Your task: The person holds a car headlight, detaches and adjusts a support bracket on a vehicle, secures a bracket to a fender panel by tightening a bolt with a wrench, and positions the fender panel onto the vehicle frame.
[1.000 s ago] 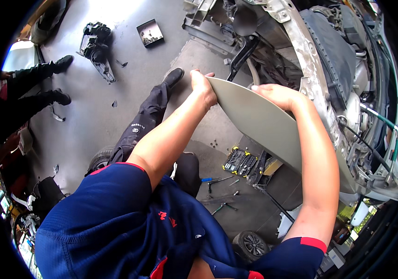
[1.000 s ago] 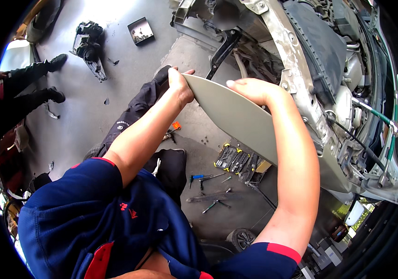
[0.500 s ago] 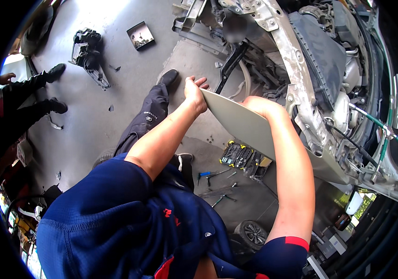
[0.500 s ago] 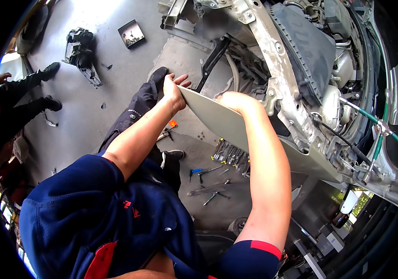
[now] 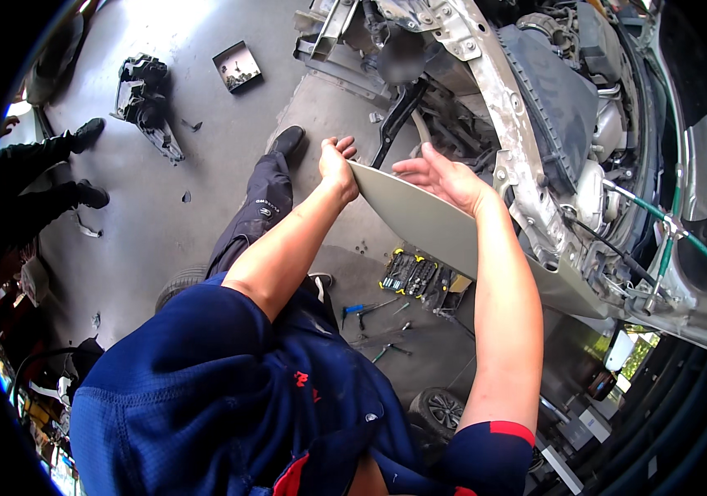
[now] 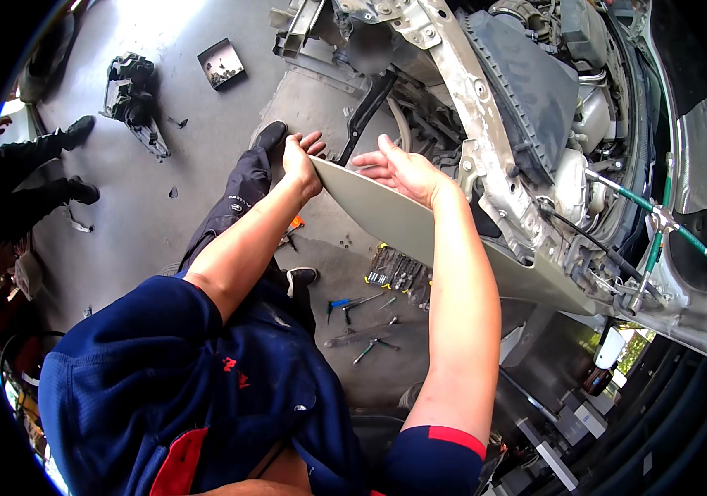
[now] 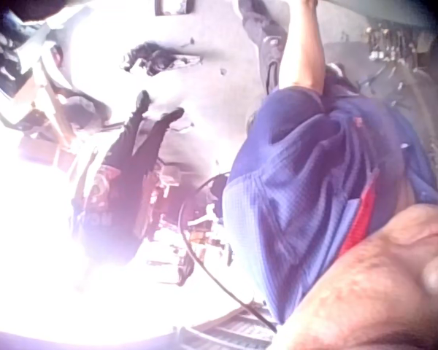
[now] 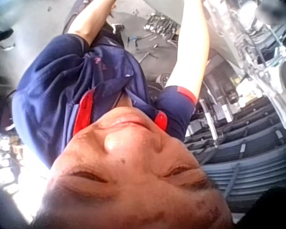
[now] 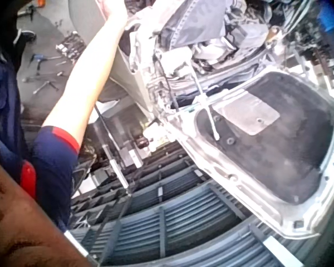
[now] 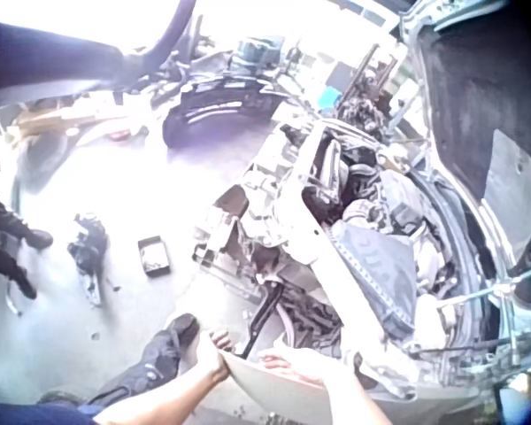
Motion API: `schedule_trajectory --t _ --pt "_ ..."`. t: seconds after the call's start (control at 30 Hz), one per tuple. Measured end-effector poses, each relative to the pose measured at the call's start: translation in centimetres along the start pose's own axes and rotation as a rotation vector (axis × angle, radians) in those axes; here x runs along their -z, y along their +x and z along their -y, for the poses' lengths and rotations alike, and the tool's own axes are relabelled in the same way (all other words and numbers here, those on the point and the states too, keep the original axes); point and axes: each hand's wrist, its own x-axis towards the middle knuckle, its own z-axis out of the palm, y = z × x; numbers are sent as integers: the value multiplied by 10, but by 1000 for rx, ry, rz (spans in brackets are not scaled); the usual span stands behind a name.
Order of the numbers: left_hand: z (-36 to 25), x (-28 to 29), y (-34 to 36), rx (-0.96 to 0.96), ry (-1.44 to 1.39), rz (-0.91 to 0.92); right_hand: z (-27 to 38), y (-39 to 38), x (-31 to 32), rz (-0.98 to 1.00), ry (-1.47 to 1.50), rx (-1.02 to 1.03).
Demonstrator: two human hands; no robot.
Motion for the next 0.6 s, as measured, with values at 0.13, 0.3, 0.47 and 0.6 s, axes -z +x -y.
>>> schedule_trajectory --t 0.13,0.3,0.47,0.6 --pt "-5 0 -5 -12 8 -3 8 12 6 -16 -85 -154" --pt "-3 1 0 -39 -22 12 1 11 3 16 -347 47" --pt "-4 -1 -9 -68 43 45 2 1 -7 26 -436 132" --pt "-5 1 -8 -65 12 43 3 0 -13 -4 -364 30"
